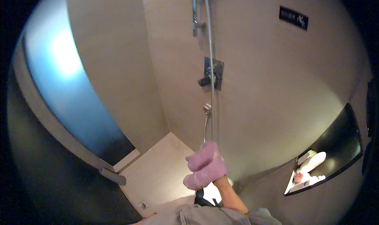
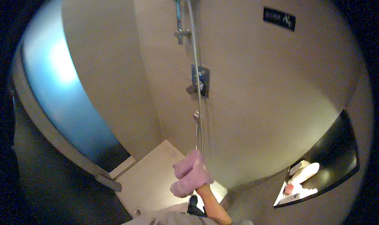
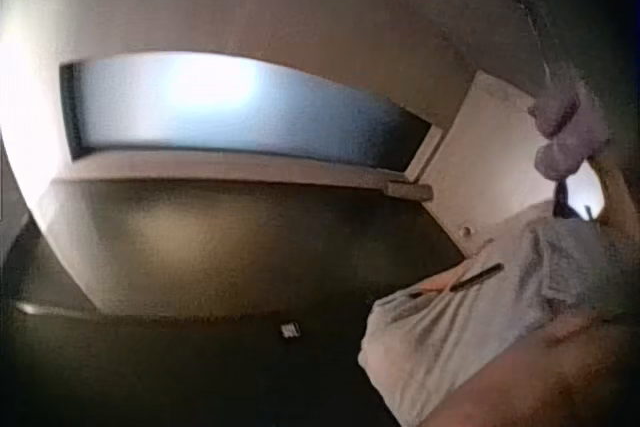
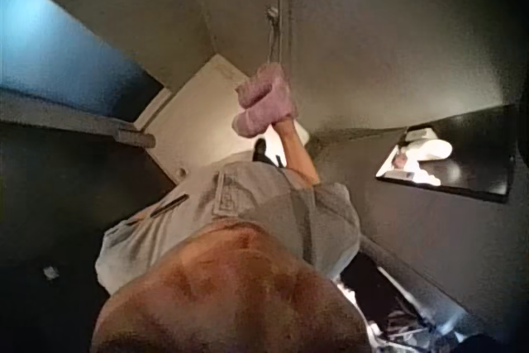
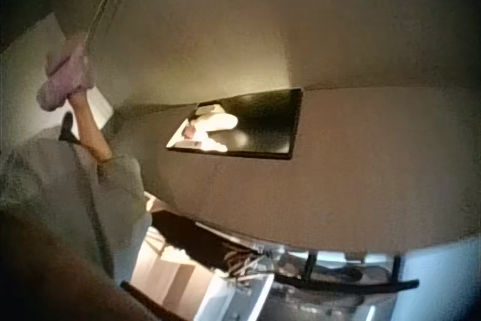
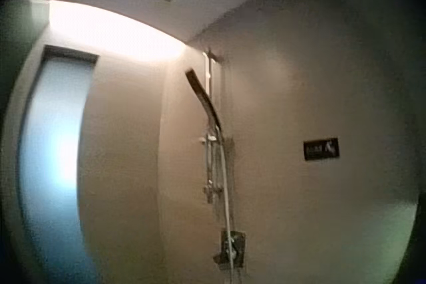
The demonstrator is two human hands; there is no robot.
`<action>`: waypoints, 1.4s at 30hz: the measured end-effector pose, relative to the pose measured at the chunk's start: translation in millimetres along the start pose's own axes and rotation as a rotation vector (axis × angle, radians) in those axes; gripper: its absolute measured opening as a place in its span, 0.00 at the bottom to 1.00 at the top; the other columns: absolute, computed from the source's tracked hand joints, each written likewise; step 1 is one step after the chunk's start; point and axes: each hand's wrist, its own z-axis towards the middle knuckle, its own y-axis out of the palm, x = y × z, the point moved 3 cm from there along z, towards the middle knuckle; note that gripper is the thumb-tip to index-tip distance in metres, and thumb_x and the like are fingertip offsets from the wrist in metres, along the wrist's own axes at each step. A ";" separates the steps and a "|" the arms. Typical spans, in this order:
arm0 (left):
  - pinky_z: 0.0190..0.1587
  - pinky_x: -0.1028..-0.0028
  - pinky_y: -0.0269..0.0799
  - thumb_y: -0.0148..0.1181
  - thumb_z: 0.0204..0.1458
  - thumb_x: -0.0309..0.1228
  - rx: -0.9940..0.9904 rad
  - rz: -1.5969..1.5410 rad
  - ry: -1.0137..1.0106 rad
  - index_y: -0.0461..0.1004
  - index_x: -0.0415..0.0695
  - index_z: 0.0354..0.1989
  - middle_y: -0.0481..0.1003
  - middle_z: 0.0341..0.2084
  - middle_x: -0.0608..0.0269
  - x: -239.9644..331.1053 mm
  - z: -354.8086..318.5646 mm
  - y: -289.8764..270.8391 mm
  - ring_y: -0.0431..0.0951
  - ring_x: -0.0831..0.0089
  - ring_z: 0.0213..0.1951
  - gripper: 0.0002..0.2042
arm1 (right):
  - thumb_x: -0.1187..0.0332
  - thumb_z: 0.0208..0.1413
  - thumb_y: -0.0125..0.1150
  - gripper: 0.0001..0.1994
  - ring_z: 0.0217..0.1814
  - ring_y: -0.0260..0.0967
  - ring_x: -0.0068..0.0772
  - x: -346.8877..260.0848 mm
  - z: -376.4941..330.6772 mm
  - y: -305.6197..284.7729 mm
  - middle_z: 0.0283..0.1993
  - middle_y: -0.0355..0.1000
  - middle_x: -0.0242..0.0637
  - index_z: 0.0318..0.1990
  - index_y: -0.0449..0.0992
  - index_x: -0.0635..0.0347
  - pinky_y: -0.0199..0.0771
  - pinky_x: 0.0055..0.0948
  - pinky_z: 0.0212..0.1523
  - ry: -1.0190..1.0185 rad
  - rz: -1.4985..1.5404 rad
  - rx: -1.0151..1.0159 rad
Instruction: The person cleans a bathroom by wiping the mirror with a cloth, then uses a squeegee to remove water from the mirror surface. They wash a dark cloth in the sink, wring it out, and use it to wipe the sink basin and surrounding countertop. The person also wipes the shower wall and floor with a pink cloth.
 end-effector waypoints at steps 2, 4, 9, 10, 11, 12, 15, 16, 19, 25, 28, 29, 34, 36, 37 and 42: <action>0.50 0.59 0.69 0.51 0.51 0.50 0.004 0.011 0.004 0.68 0.49 0.49 0.74 0.47 0.51 -1.9 14.1 -22.1 0.74 0.53 0.50 0.22 | 0.64 0.58 0.54 0.12 0.41 0.69 0.34 -0.2 28.8 -1.9 0.40 0.71 0.36 0.45 0.73 0.61 0.71 0.32 0.47 0.003 0.006 -0.028; 0.50 0.60 0.68 0.51 0.52 0.49 0.000 0.019 0.024 0.68 0.49 0.50 0.74 0.47 0.51 4.2 34.5 -42.1 0.74 0.53 0.51 0.22 | 0.64 0.58 0.54 0.12 0.41 0.69 0.34 -4.9 49.3 -11.7 0.40 0.71 0.36 0.45 0.73 0.61 0.71 0.32 0.47 -0.006 0.013 -0.029; 0.51 0.60 0.68 0.51 0.52 0.48 0.057 0.013 0.103 0.68 0.49 0.50 0.73 0.48 0.52 44.5 86.8 -102.5 0.73 0.54 0.51 0.21 | 0.64 0.58 0.54 0.13 0.42 0.69 0.34 -16.8 100.4 -24.4 0.40 0.71 0.36 0.45 0.73 0.61 0.71 0.32 0.47 -0.034 0.050 -0.070; 0.51 0.60 0.68 0.51 0.52 0.48 0.052 0.016 0.112 0.68 0.49 0.50 0.73 0.48 0.52 49.1 96.3 -109.6 0.73 0.54 0.51 0.21 | 0.64 0.58 0.54 0.13 0.42 0.69 0.34 -15.8 106.4 -28.4 0.40 0.71 0.36 0.45 0.73 0.61 0.71 0.32 0.47 -0.037 0.050 -0.075; 0.51 0.61 0.68 0.51 0.52 0.48 0.042 0.024 0.124 0.68 0.49 0.50 0.73 0.48 0.52 55.7 106.2 -118.5 0.73 0.54 0.51 0.21 | 0.64 0.58 0.54 0.13 0.42 0.69 0.34 -16.1 111.6 -33.0 0.40 0.71 0.36 0.45 0.73 0.61 0.71 0.32 0.47 -0.043 0.047 -0.064; 0.51 0.61 0.68 0.51 0.52 0.47 0.029 0.026 0.136 0.68 0.49 0.50 0.73 0.48 0.52 60.9 115.2 -126.1 0.73 0.54 0.52 0.21 | 0.63 0.58 0.54 0.13 0.42 0.69 0.34 -18.5 115.8 -37.4 0.41 0.71 0.36 0.45 0.73 0.61 0.71 0.32 0.47 -0.049 0.043 -0.056; 0.52 0.61 0.68 0.50 0.53 0.46 -0.032 0.052 0.176 0.69 0.49 0.51 0.73 0.49 0.52 82.9 144.5 -149.6 0.73 0.54 0.52 0.21 | 0.63 0.58 0.54 0.13 0.42 0.69 0.34 -22.4 119.1 -53.7 0.41 0.71 0.36 0.45 0.73 0.61 0.71 0.32 0.47 -0.070 0.036 0.012; 0.52 0.61 0.68 0.50 0.53 0.46 -0.047 0.067 0.197 0.69 0.49 0.51 0.73 0.49 0.53 89.8 154.0 -156.2 0.73 0.55 0.52 0.21 | 0.63 0.58 0.54 0.13 0.42 0.69 0.34 -25.3 116.7 -59.0 0.41 0.71 0.36 0.45 0.73 0.61 0.70 0.32 0.47 -0.085 0.037 0.037; 0.52 0.62 0.68 0.50 0.53 0.45 -0.113 0.111 0.242 0.69 0.48 0.51 0.72 0.49 0.53 103.1 175.1 -173.4 0.72 0.55 0.52 0.20 | 0.63 0.58 0.54 0.13 0.43 0.69 0.34 -22.1 112.4 -66.6 0.41 0.71 0.36 0.45 0.73 0.61 0.70 0.32 0.47 -0.114 0.050 0.109; 0.53 0.62 0.68 0.50 0.54 0.44 -0.227 0.186 0.349 0.69 0.48 0.52 0.72 0.50 0.54 113.5 208.8 -206.0 0.72 0.56 0.53 0.20 | 0.62 0.58 0.54 0.13 0.43 0.69 0.34 -8.5 115.1 -66.7 0.41 0.70 0.36 0.45 0.73 0.60 0.70 0.32 0.48 -0.175 0.054 0.230; 0.53 0.63 0.67 0.50 0.54 0.43 -0.272 0.222 0.394 0.69 0.48 0.52 0.71 0.50 0.54 111.4 221.7 -225.0 0.72 0.56 0.53 0.19 | 0.62 0.58 0.54 0.13 0.43 0.68 0.34 2.2 122.3 -57.6 0.41 0.70 0.36 0.45 0.73 0.60 0.70 0.32 0.48 -0.198 0.054 0.273; 0.54 0.63 0.67 0.50 0.54 0.42 -0.287 0.233 0.409 0.69 0.48 0.52 0.71 0.50 0.54 110.0 224.8 -231.6 0.72 0.56 0.53 0.19 | 0.62 0.58 0.54 0.13 0.44 0.68 0.34 7.4 125.6 -52.1 0.41 0.70 0.36 0.45 0.73 0.60 0.70 0.32 0.48 -0.203 0.057 0.288; 0.54 0.64 0.67 0.50 0.55 0.41 -0.363 0.284 0.479 0.69 0.48 0.52 0.71 0.51 0.55 109.5 245.9 -253.8 0.71 0.57 0.54 0.19 | 0.62 0.58 0.54 0.13 0.44 0.68 0.34 21.0 138.2 -39.7 0.42 0.70 0.36 0.45 0.73 0.60 0.69 0.32 0.48 -0.239 0.048 0.347; 0.54 0.64 0.67 0.50 0.55 0.40 -0.393 0.314 0.506 0.70 0.48 0.53 0.71 0.51 0.55 111.4 253.4 -260.9 0.71 0.57 0.54 0.19 | 0.61 0.58 0.54 0.13 0.44 0.68 0.34 24.0 140.9 -36.6 0.42 0.70 0.36 0.45 0.73 0.60 0.69 0.32 0.48 -0.254 0.044 0.369; 0.55 0.64 0.67 0.50 0.55 0.40 -0.405 0.319 0.515 0.70 0.48 0.53 0.71 0.51 0.55 109.3 254.9 -262.3 0.71 0.57 0.54 0.19 | 0.61 0.58 0.54 0.13 0.44 0.68 0.34 26.0 141.4 -34.4 0.42 0.70 0.36 0.45 0.72 0.60 0.69 0.32 0.48 -0.255 0.035 0.376; 0.55 0.65 0.67 0.50 0.55 0.39 -0.445 0.354 0.559 0.70 0.47 0.53 0.70 0.52 0.56 105.9 263.6 -276.7 0.71 0.58 0.55 0.18 | 0.61 0.58 0.54 0.14 0.45 0.68 0.34 31.6 145.6 -24.7 0.42 0.70 0.36 0.45 0.72 0.60 0.69 0.32 0.48 -0.273 0.021 0.412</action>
